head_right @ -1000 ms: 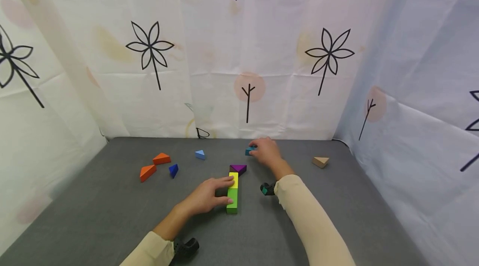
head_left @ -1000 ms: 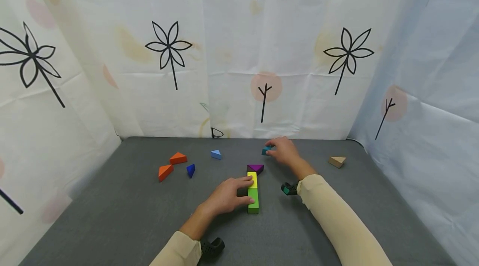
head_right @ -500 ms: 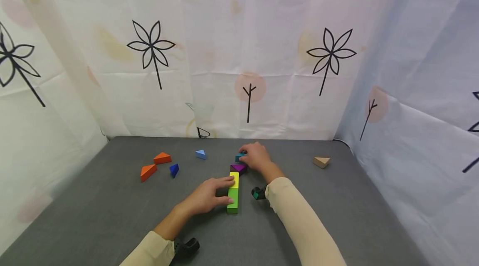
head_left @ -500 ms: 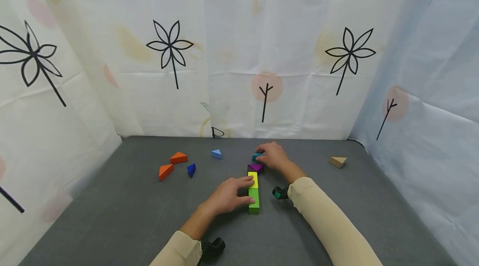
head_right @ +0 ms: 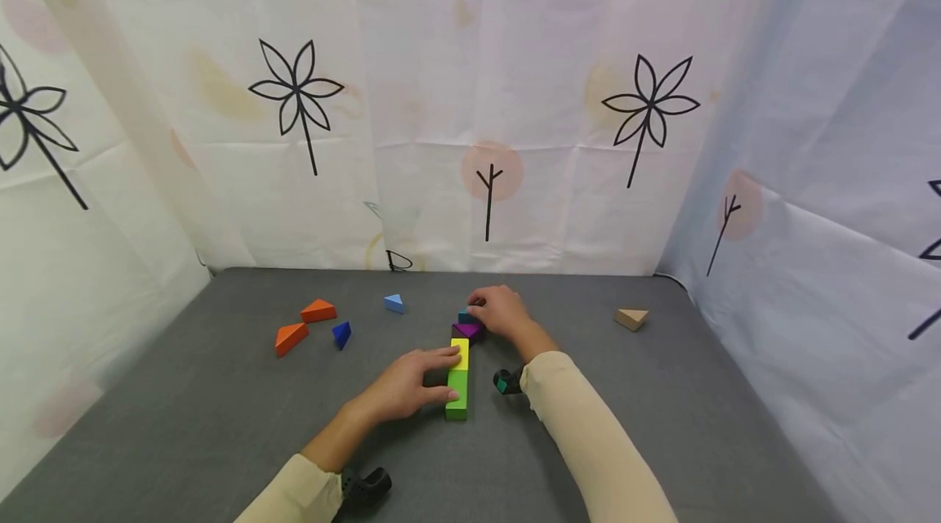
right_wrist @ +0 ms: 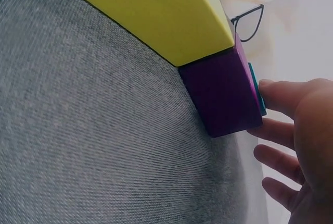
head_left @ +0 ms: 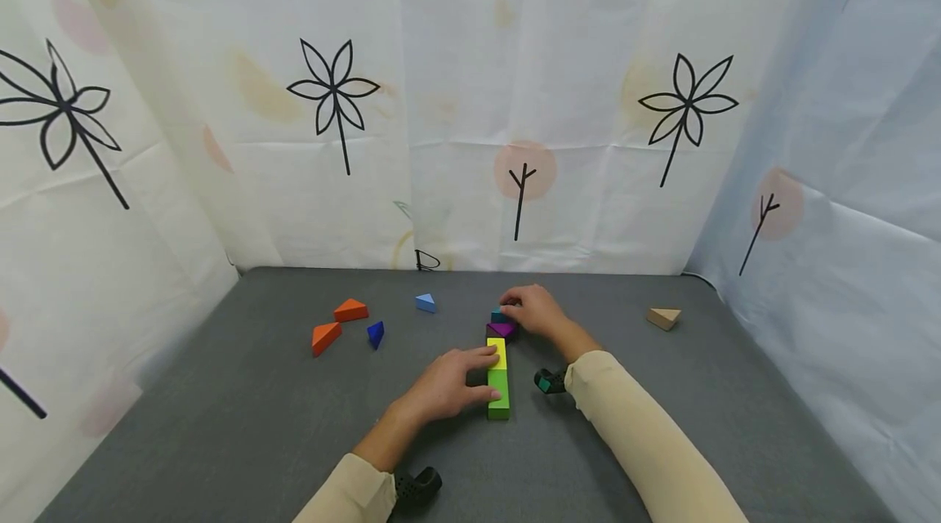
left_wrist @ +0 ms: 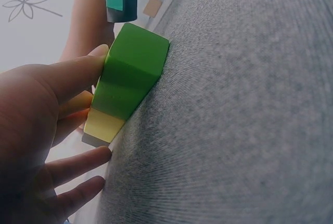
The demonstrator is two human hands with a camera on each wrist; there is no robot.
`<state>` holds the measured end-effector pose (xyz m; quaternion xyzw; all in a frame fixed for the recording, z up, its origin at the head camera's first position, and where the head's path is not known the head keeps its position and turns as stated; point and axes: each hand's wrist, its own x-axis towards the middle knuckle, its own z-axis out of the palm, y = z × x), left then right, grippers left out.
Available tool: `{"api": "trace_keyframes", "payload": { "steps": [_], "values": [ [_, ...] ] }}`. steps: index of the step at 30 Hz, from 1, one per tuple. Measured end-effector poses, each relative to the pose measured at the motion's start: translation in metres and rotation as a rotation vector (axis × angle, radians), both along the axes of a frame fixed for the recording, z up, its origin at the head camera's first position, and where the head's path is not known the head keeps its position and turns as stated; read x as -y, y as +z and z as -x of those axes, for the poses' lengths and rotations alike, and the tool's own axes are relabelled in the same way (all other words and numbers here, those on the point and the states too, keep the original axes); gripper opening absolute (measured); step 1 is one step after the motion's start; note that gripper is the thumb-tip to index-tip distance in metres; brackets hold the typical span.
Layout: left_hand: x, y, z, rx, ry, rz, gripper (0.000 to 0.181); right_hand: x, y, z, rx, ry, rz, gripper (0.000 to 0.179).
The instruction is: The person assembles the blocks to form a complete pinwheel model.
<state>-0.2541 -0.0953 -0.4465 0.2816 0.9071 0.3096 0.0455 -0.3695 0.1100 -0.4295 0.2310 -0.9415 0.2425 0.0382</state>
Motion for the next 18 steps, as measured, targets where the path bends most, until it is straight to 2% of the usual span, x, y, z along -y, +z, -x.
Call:
{"api": "trace_keyframes", "payload": {
  "steps": [11, 18],
  "values": [
    [-0.0004, 0.0014, 0.0001, -0.003, -0.005, 0.007, 0.058, -0.0001, 0.0028, -0.0055, 0.084, 0.018, 0.055, 0.02],
    [-0.0003, 0.0019, -0.0009, 0.0, -0.007, 0.003, 0.058, 0.0005, 0.0042, -0.0088, 0.098, 0.036, 0.066, 0.02]
  ]
}}
